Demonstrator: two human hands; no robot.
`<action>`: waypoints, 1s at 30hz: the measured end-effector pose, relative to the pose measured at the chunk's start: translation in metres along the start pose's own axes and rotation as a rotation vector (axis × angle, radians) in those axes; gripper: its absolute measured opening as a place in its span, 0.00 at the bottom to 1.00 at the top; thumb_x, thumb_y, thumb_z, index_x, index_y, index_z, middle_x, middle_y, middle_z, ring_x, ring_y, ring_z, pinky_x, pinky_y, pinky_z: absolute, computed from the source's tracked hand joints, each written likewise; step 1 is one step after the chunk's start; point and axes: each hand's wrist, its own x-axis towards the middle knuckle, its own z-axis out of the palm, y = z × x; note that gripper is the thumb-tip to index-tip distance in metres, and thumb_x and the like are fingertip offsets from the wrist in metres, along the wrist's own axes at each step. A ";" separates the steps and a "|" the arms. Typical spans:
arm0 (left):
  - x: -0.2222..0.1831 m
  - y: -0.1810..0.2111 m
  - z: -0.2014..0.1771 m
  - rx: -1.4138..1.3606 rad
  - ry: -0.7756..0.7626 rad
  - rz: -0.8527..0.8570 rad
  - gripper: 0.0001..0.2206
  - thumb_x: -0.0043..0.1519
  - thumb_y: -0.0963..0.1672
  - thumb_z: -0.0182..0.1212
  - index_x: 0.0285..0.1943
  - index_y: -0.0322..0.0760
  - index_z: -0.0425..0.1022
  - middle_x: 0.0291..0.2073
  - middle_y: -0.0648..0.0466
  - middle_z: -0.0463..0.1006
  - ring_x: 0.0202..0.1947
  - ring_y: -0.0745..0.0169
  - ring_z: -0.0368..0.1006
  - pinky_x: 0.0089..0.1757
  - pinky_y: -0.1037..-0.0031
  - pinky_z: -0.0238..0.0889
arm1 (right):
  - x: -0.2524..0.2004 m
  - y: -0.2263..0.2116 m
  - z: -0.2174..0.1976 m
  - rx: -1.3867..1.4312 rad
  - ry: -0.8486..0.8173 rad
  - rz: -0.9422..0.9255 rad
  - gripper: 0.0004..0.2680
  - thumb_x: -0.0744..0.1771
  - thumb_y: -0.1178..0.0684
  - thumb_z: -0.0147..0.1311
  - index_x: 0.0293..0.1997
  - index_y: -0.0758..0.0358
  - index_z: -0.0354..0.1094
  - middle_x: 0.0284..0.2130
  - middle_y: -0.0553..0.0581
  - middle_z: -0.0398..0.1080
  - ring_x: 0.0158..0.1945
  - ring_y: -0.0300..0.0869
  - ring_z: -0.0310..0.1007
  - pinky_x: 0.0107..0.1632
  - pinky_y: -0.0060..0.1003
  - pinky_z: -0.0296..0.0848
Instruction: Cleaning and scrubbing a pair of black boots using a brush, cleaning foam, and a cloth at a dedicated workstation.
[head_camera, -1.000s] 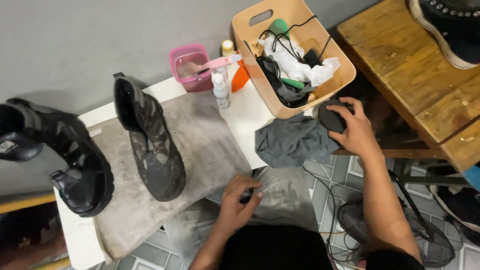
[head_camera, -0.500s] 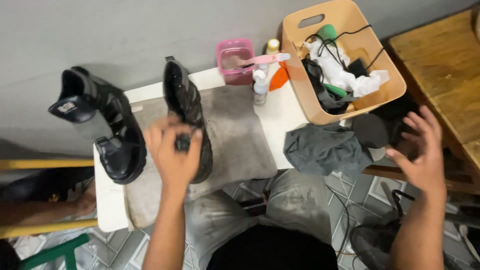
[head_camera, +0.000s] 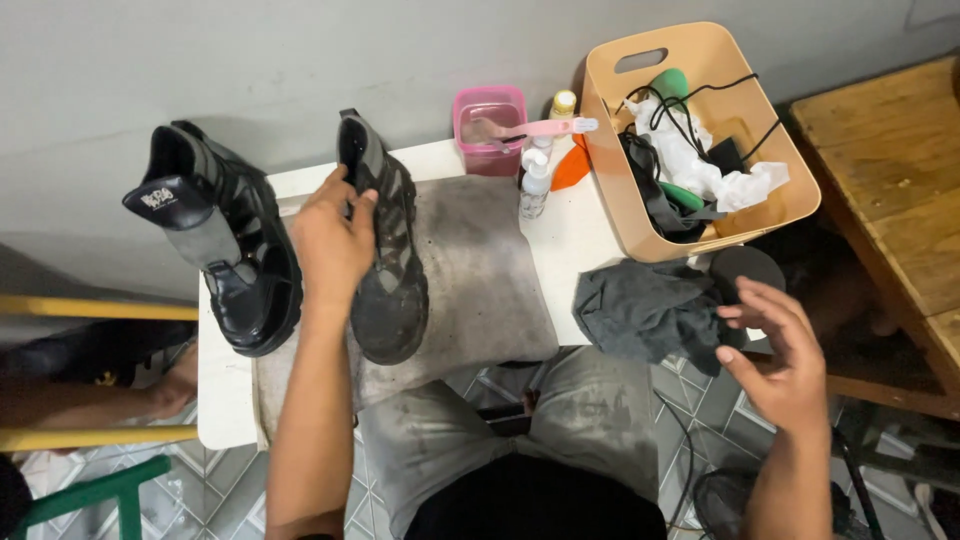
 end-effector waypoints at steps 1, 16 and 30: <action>0.002 0.003 -0.010 0.003 0.002 -0.006 0.12 0.66 0.44 0.60 0.32 0.32 0.69 0.59 0.36 0.77 0.52 0.35 0.76 0.48 0.57 0.66 | -0.001 -0.002 0.001 0.002 -0.006 -0.002 0.21 0.64 0.60 0.57 0.65 0.74 0.59 0.65 0.72 0.60 0.54 0.53 0.74 0.57 0.42 0.74; 0.041 0.040 -0.085 -0.329 -0.351 0.200 0.16 0.67 0.40 0.62 0.28 0.38 0.60 0.59 0.42 0.79 0.16 0.78 0.50 0.21 0.81 0.48 | 0.003 -0.015 0.029 0.079 -0.102 -0.026 0.12 0.65 0.58 0.57 0.53 0.70 0.69 0.56 0.69 0.69 0.59 0.51 0.72 0.58 0.39 0.78; -0.040 0.052 -0.036 -0.311 -0.306 0.330 0.18 0.64 0.49 0.64 0.58 0.34 0.75 0.67 0.38 0.69 0.67 0.39 0.65 0.65 0.52 0.57 | -0.001 -0.026 0.033 -0.105 0.019 -0.049 0.08 0.67 0.59 0.57 0.49 0.68 0.71 0.48 0.64 0.75 0.53 0.50 0.76 0.60 0.42 0.73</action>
